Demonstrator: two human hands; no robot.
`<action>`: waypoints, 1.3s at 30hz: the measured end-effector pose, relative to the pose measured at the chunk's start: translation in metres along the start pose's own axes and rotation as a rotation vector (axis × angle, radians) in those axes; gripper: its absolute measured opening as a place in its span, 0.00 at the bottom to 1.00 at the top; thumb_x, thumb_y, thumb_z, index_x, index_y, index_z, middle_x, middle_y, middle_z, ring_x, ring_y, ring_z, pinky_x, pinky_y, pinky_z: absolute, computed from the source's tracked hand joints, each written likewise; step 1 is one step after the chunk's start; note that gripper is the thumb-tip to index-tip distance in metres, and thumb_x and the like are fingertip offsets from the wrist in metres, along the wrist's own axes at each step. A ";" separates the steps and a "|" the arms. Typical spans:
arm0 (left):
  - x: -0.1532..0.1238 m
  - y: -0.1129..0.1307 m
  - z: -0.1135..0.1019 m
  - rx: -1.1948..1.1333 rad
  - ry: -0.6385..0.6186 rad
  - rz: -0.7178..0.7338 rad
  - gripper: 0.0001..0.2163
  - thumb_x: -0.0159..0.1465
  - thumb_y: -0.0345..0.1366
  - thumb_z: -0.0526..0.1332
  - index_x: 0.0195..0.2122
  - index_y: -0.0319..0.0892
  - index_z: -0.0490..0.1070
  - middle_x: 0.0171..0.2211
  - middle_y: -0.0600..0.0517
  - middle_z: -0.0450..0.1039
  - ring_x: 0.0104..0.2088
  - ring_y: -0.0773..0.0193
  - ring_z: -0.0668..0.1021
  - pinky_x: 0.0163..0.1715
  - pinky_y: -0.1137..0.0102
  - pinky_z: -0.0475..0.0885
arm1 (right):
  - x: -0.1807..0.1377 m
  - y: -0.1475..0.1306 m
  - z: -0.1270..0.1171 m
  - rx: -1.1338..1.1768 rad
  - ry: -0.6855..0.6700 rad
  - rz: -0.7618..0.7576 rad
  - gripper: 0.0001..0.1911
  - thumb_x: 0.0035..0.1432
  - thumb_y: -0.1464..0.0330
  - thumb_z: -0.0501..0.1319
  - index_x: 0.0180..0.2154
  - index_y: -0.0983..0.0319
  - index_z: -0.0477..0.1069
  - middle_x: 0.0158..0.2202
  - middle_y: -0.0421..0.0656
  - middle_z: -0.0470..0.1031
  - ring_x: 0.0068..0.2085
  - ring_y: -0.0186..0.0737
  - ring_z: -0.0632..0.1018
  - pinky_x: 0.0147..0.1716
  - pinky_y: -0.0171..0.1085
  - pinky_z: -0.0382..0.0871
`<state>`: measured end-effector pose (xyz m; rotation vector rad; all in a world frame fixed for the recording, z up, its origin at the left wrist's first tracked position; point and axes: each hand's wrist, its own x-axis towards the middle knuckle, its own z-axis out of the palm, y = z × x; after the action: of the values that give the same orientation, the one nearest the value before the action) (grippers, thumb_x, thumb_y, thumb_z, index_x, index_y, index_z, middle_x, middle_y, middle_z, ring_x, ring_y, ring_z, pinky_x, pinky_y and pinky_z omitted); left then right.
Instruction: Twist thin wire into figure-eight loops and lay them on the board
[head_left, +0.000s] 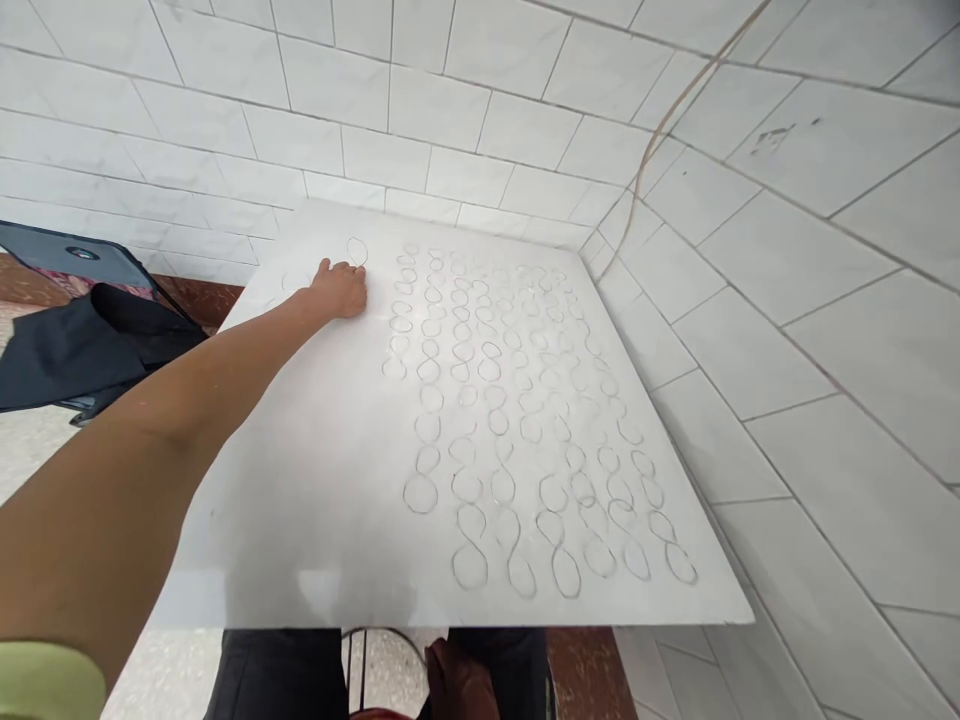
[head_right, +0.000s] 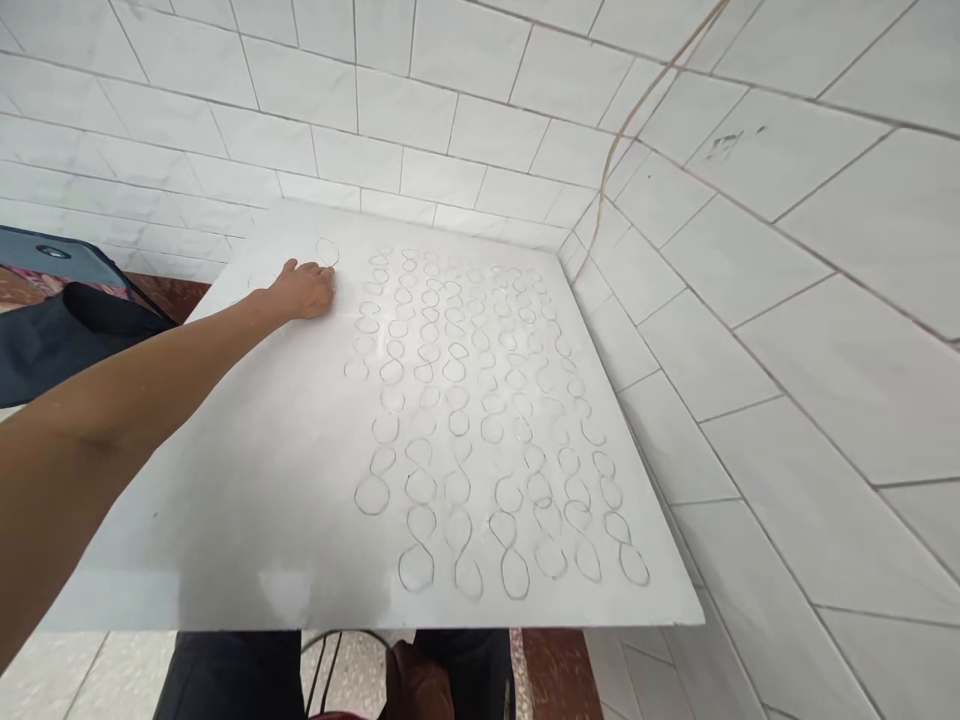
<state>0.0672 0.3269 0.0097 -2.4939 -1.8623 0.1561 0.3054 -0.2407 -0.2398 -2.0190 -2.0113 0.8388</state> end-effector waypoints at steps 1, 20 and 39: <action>-0.014 0.006 -0.003 0.007 -0.022 -0.007 0.29 0.69 0.34 0.47 0.70 0.26 0.58 0.66 0.31 0.65 0.69 0.44 0.62 0.69 0.49 0.47 | 0.000 0.001 0.001 -0.006 -0.004 0.012 0.13 0.72 0.70 0.57 0.37 0.57 0.78 0.34 0.44 0.80 0.36 0.40 0.83 0.37 0.35 0.72; -0.416 0.103 0.056 -0.137 0.412 0.294 0.26 0.74 0.40 0.52 0.70 0.32 0.61 0.68 0.30 0.64 0.68 0.40 0.67 0.65 0.45 0.64 | -0.009 -0.015 -0.023 0.036 -0.044 -0.061 0.14 0.73 0.69 0.53 0.38 0.62 0.76 0.38 0.46 0.83 0.38 0.40 0.82 0.39 0.34 0.63; -0.469 0.082 0.069 -0.138 0.372 0.545 0.31 0.68 0.18 0.52 0.71 0.41 0.62 0.66 0.39 0.69 0.63 0.49 0.75 0.61 0.53 0.74 | -0.010 -0.104 -0.097 0.461 0.204 -0.507 0.16 0.73 0.68 0.53 0.31 0.61 0.70 0.27 0.39 0.73 0.30 0.33 0.74 0.34 0.32 0.65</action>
<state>0.0072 -0.1485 -0.0351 -2.8113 -1.0663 -0.4127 0.2637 -0.2164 -0.1055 -1.2205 -1.8682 0.8382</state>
